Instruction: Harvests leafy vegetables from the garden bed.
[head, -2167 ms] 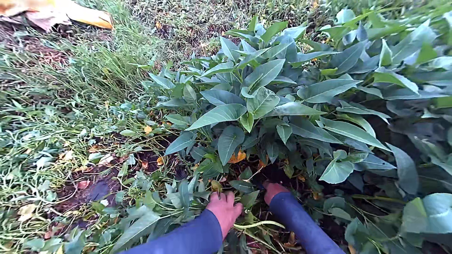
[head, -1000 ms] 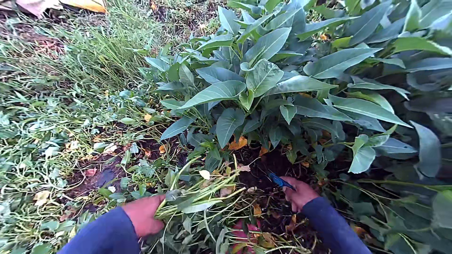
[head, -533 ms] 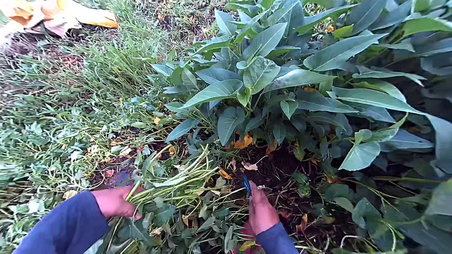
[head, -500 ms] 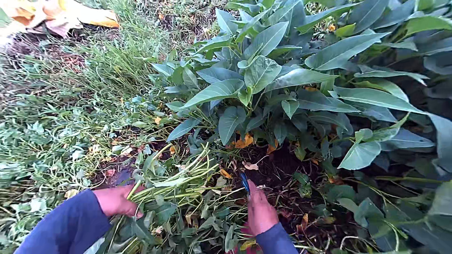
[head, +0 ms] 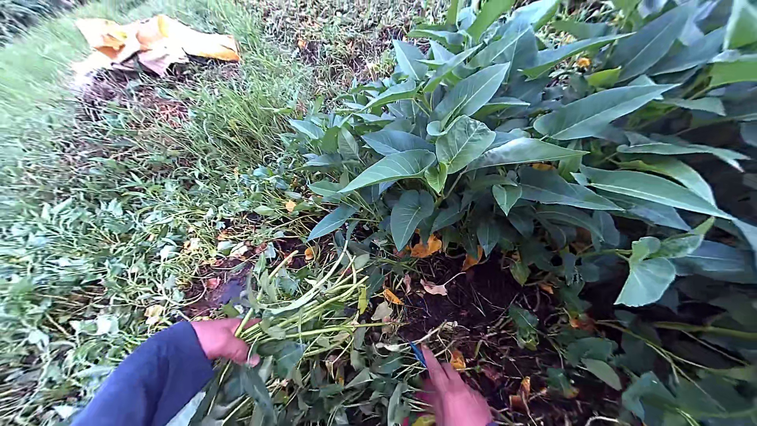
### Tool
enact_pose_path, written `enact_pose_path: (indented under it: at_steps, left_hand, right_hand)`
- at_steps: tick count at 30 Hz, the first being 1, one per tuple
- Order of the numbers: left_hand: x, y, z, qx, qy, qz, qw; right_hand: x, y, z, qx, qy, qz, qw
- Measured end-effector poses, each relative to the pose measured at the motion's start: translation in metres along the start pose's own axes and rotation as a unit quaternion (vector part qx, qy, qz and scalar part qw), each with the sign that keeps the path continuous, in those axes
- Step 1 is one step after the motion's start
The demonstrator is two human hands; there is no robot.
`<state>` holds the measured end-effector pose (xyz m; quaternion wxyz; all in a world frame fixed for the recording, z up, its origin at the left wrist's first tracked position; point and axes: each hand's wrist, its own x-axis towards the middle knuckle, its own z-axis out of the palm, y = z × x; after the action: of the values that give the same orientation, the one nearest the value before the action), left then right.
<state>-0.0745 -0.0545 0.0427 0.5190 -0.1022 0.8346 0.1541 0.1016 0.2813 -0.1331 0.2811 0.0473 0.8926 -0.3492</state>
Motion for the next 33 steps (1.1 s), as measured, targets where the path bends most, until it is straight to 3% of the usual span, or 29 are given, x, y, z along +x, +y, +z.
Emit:
enact_pose_path:
  at_steps: [4,7,10,12,15,16,17,19,20,22,23,26,28,30,33]
  left_hand:
    - [-0.004,0.014,-0.001,0.002,-0.019,0.057,0.998]
    - [-0.006,-0.016,-0.012,-0.007,0.005,0.053,0.999]
    - [-0.028,-0.058,-0.027,-0.100,0.130,0.047,0.985]
    - [-0.038,-0.072,-0.022,-0.178,0.253,0.072,0.948]
    - [0.009,-0.093,-0.003,-0.206,0.436,0.165,0.861]
    - [0.028,-0.085,0.005,-0.185,0.446,0.144,0.864]
    - [0.037,-0.063,0.011,-0.140,0.404,0.093,0.899]
    - [0.052,-0.013,0.015,0.006,0.214,0.036,0.976]
    - [0.066,0.007,0.019,0.041,0.139,0.019,0.989]
    - [0.098,0.030,0.036,0.054,0.060,0.011,0.997]
    - [0.110,0.038,0.045,0.063,0.035,0.003,0.997]
    - [0.127,0.046,0.068,0.094,-0.012,-0.009,0.995]
    - [0.127,0.036,0.074,0.049,-0.018,0.022,0.998]
    - [0.114,0.023,0.071,-0.028,-0.010,0.056,0.998]
    - [0.101,-0.001,0.056,-0.066,0.000,0.075,0.995]
  right_hand:
    - [0.046,-0.032,0.007,-0.050,-0.063,0.011,0.997]
    - [0.050,0.003,0.015,-0.071,-0.101,0.053,0.991]
    - [0.021,0.049,0.009,-0.010,-0.057,0.043,0.997]
    - [0.011,0.064,0.008,0.069,0.007,-0.004,0.998]
    - [0.037,0.051,-0.003,0.095,0.060,-0.030,0.993]
    - [0.053,0.039,-0.010,0.070,0.051,-0.013,0.996]
    - [0.071,0.024,-0.020,0.037,0.030,0.008,0.999]
    - [0.105,-0.005,-0.040,-0.013,-0.008,0.038,0.999]
    - [0.122,-0.018,-0.047,-0.026,-0.022,0.045,0.998]
    - [0.151,-0.036,-0.051,-0.034,-0.046,0.066,0.996]
    - [0.171,-0.031,-0.038,-0.008,-0.033,0.073,0.997]
    - [0.248,0.015,0.038,0.176,0.131,0.037,0.975]
    - [0.270,0.018,0.055,0.242,0.172,0.077,0.952]
    - [0.242,0.000,0.032,0.165,0.103,0.108,0.975]
    - [0.163,-0.027,-0.025,-0.069,-0.066,0.093,0.991]
